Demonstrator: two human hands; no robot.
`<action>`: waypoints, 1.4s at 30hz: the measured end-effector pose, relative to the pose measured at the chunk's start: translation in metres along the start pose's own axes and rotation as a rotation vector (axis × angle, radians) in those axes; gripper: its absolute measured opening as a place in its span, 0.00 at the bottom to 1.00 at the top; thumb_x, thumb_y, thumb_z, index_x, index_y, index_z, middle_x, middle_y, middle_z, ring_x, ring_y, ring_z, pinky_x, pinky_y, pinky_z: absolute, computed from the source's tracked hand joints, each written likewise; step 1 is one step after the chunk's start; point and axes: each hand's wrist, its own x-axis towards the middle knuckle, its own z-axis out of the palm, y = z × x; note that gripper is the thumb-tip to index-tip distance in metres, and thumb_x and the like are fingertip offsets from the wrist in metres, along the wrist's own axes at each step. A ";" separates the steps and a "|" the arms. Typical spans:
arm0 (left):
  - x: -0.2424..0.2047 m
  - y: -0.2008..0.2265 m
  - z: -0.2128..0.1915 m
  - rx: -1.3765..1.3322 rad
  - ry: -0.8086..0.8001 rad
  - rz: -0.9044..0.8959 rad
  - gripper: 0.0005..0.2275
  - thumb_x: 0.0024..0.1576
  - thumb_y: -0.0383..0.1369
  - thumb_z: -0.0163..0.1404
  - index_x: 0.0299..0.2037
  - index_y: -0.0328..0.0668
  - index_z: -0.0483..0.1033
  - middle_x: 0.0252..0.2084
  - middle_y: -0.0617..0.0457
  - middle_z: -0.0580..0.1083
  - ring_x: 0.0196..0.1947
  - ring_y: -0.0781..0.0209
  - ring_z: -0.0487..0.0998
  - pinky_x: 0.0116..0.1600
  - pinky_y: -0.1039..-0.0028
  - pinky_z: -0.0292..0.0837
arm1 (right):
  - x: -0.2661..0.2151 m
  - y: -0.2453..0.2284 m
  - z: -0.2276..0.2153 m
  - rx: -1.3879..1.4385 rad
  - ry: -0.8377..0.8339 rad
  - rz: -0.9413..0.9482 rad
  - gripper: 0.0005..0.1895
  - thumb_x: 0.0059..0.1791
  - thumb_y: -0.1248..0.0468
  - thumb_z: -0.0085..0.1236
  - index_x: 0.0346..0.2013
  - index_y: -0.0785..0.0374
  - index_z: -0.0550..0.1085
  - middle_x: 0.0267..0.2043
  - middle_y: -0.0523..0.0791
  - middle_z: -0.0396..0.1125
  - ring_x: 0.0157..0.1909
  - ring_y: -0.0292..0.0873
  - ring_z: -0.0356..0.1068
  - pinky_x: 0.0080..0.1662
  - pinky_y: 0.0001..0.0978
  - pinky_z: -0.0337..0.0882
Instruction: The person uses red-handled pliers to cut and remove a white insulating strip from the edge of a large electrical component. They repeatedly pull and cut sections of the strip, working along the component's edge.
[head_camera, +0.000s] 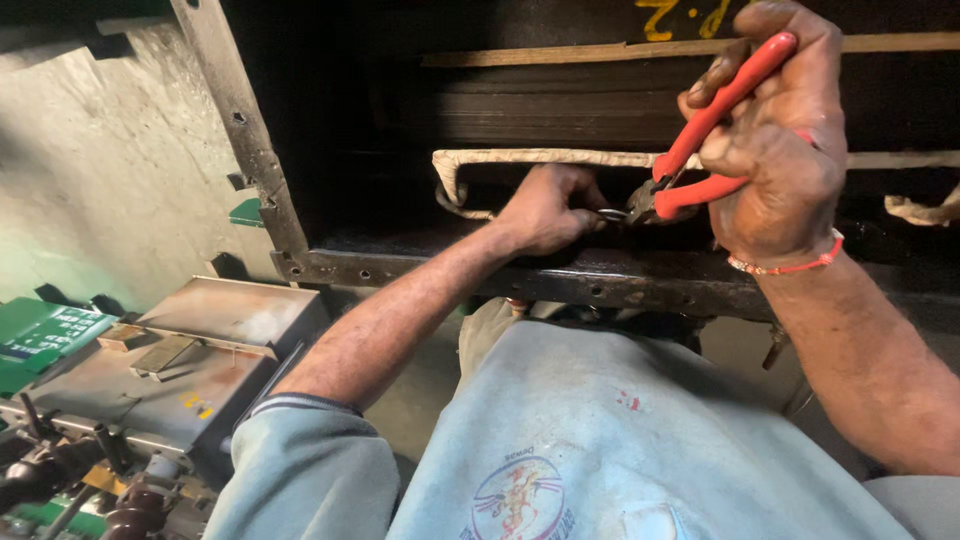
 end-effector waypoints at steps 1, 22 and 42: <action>0.002 -0.001 0.001 -0.016 -0.003 -0.013 0.07 0.47 0.29 0.60 0.36 0.39 0.83 0.34 0.47 0.82 0.35 0.58 0.83 0.43 0.68 0.78 | 0.003 0.003 0.004 -0.040 0.015 -0.011 0.32 0.41 0.72 0.48 0.61 0.61 0.60 0.47 0.45 0.58 0.47 0.39 0.61 0.58 0.32 0.66; -0.004 -0.001 -0.002 0.363 0.044 0.469 0.13 0.44 0.28 0.58 0.41 0.42 0.77 0.40 0.43 0.75 0.38 0.39 0.77 0.40 0.52 0.73 | -0.028 -0.043 -0.055 0.056 -0.100 0.184 0.65 0.40 0.72 0.62 0.82 0.41 0.35 0.68 0.49 0.55 0.74 0.47 0.54 0.70 0.60 0.61; 0.015 -0.007 0.007 0.531 -0.126 0.519 0.08 0.44 0.30 0.58 0.34 0.40 0.78 0.36 0.42 0.77 0.39 0.38 0.79 0.43 0.52 0.75 | 0.028 0.013 -0.054 0.050 -0.223 0.105 0.19 0.37 0.75 0.45 0.41 0.61 0.61 0.33 0.43 0.58 0.37 0.38 0.65 0.58 0.50 0.78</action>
